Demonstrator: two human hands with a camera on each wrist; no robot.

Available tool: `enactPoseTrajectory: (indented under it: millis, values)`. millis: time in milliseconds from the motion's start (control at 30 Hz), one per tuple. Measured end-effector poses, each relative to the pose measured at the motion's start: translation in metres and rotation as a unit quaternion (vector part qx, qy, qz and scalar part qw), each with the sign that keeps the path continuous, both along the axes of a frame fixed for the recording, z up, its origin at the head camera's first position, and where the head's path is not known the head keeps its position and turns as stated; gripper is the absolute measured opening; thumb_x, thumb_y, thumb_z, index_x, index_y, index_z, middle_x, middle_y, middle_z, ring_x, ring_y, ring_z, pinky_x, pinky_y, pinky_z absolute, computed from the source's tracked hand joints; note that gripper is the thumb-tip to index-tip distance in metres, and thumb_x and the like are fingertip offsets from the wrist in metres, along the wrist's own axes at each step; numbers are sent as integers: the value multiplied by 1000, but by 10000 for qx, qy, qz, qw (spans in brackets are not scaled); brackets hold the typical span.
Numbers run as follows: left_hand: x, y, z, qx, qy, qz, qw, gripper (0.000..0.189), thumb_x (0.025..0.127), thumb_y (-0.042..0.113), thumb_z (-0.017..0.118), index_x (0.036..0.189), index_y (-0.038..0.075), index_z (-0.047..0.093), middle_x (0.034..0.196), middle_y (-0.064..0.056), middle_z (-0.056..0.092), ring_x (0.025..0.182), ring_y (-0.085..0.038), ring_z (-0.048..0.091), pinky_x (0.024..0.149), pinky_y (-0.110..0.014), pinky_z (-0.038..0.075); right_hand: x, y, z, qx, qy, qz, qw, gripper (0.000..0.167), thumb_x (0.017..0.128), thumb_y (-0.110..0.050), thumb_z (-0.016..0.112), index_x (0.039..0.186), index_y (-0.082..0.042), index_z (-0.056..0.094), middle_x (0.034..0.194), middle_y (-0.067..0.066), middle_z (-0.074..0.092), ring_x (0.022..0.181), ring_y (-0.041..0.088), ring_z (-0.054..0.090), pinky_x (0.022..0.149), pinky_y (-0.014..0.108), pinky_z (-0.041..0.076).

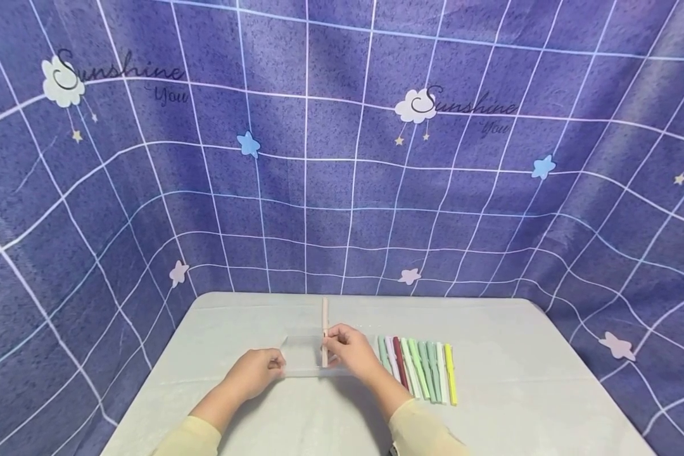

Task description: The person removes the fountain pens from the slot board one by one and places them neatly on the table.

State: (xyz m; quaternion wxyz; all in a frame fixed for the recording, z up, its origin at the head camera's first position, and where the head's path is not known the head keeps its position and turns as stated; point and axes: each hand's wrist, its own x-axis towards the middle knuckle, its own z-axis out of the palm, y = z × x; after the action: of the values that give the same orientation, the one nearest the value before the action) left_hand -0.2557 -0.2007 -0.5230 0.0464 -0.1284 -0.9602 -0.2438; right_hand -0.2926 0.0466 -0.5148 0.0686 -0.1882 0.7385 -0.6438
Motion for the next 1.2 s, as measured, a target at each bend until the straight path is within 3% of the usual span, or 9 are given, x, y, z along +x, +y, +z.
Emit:
enactPoseTrajectory:
  millis: [100,300,600,900,1200]
  values:
    - [0,0,-1,19,-10,-21,10000,16,80,22,79,80,22,63,74,13,69,72,-8,62,78,-39,53,2,9,1,24,-7,-1,10000,19,97,-16,62,102,3,61,93,24,68,75,29,70,70,53,59]
    - [-1,0,-3,28,-97,84,9999,15,80,24,78,81,23,63,76,13,70,76,-9,65,83,-42,54,6,23,1,46,-53,27,10000,21,98,-14,59,105,6,59,95,29,66,80,39,70,70,53,59]
    - [1,0,-1,9,-75,76,9999,14,80,23,78,83,22,64,78,11,71,80,-13,68,84,-43,54,12,39,0,184,-258,-97,9995,20,98,-15,60,104,5,59,91,26,67,79,39,69,69,51,60]
    - [2,2,1,25,-112,98,9999,13,80,23,77,84,21,65,78,10,71,79,-13,67,84,-44,54,19,61,-1,478,-175,-230,9984,22,98,-17,61,104,4,60,89,24,68,77,32,70,66,50,60]
    - [0,1,-1,25,-58,62,10000,14,81,22,78,83,21,64,77,11,70,78,-11,66,83,-42,54,24,87,-3,453,-228,-384,9980,24,97,-16,61,105,6,58,87,22,66,74,26,68,63,47,60]
